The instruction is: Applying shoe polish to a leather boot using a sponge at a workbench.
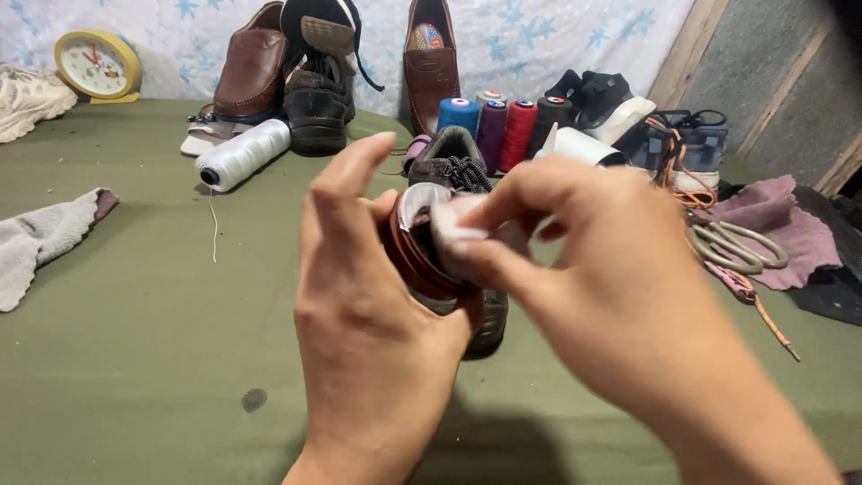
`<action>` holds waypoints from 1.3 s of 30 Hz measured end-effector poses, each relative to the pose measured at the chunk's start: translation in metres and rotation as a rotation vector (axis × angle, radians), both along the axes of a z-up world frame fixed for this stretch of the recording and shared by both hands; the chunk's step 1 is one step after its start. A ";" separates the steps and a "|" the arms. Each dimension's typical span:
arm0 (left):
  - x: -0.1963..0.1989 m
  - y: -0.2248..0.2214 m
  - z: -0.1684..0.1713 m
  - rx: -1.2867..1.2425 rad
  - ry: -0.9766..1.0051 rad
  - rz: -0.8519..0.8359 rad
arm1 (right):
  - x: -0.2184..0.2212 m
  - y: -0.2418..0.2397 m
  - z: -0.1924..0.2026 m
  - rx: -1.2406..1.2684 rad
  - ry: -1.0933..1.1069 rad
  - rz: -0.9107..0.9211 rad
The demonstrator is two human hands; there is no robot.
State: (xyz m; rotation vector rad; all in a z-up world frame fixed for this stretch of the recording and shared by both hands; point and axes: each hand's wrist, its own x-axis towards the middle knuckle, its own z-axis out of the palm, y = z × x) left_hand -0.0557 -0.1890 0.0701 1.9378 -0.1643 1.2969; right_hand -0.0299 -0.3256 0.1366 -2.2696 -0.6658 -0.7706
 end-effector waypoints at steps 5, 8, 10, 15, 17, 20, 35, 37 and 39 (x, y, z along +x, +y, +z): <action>0.005 0.009 -0.023 -0.014 0.101 0.011 | 0.000 0.010 -0.004 -0.006 0.335 -0.238; 0.003 0.006 -0.019 -0.004 0.069 0.008 | -0.009 0.002 0.001 0.032 0.059 -0.024; -0.001 -0.001 -0.008 -0.013 0.067 -0.007 | -0.002 0.005 -0.012 0.016 0.089 -0.018; 0.002 0.004 -0.018 -0.009 0.086 0.007 | -0.003 0.002 -0.011 0.053 0.070 -0.006; -0.005 -0.002 -0.011 -0.012 0.052 0.004 | -0.001 0.001 -0.014 0.010 0.032 0.040; -0.003 0.001 -0.010 -0.006 0.063 0.005 | -0.009 0.004 -0.007 -0.011 0.258 -0.141; 0.000 -0.013 0.009 -0.070 0.119 0.005 | -0.016 -0.010 0.001 0.049 -0.002 -0.055; 0.006 -0.011 0.000 -0.106 0.146 -0.001 | -0.011 -0.011 -0.004 0.046 0.018 -0.057; 0.009 -0.018 -0.001 -0.128 0.172 -0.026 | -0.006 -0.013 -0.010 0.057 0.035 -0.079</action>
